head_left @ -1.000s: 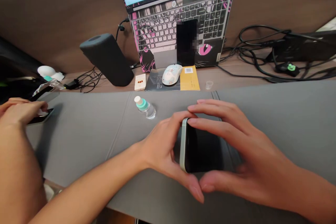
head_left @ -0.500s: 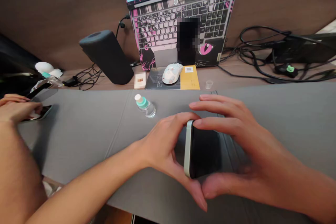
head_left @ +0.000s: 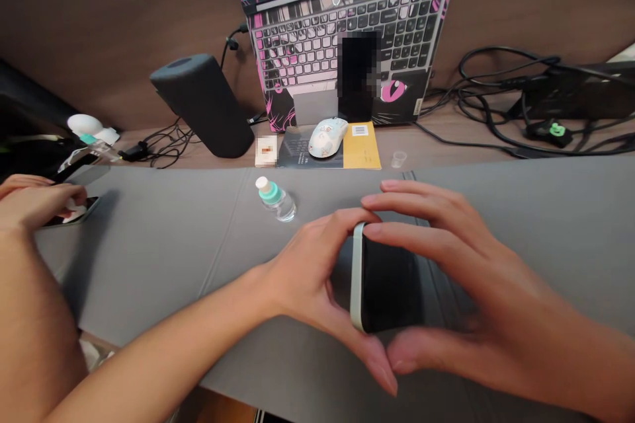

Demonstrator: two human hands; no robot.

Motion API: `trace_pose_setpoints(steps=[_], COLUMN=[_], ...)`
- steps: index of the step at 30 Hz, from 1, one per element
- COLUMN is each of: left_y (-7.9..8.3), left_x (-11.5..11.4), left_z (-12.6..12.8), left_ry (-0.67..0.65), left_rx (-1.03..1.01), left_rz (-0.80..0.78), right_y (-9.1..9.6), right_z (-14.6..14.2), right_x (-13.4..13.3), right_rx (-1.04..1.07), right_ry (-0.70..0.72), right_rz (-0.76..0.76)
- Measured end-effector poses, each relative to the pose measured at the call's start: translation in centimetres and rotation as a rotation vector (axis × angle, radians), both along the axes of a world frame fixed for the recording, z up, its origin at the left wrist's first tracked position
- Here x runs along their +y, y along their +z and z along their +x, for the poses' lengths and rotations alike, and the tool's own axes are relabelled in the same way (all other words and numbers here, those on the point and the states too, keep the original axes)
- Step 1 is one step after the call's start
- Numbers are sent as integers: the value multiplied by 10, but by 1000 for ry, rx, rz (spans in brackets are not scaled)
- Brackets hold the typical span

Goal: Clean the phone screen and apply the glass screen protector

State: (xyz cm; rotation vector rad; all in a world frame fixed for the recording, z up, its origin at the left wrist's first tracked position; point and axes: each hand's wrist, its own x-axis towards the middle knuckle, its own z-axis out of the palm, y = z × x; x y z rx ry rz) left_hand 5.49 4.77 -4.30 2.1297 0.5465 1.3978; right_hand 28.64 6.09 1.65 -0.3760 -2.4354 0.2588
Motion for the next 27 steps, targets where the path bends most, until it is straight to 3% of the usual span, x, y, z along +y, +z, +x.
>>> trace_pose_setpoints(steps=[7,27], left_y=[4,2], left_x=[-3,0], left_z=[-2,-9], left_ry=[23,-66], left_rx=[19,36], left_rz=[-18,-4], right_y=[5,4], right_z=[3,1], right_x=[-3,-2], right_rx=[0,-9], right_ry=[-9,-2], right_rz=[5,12])
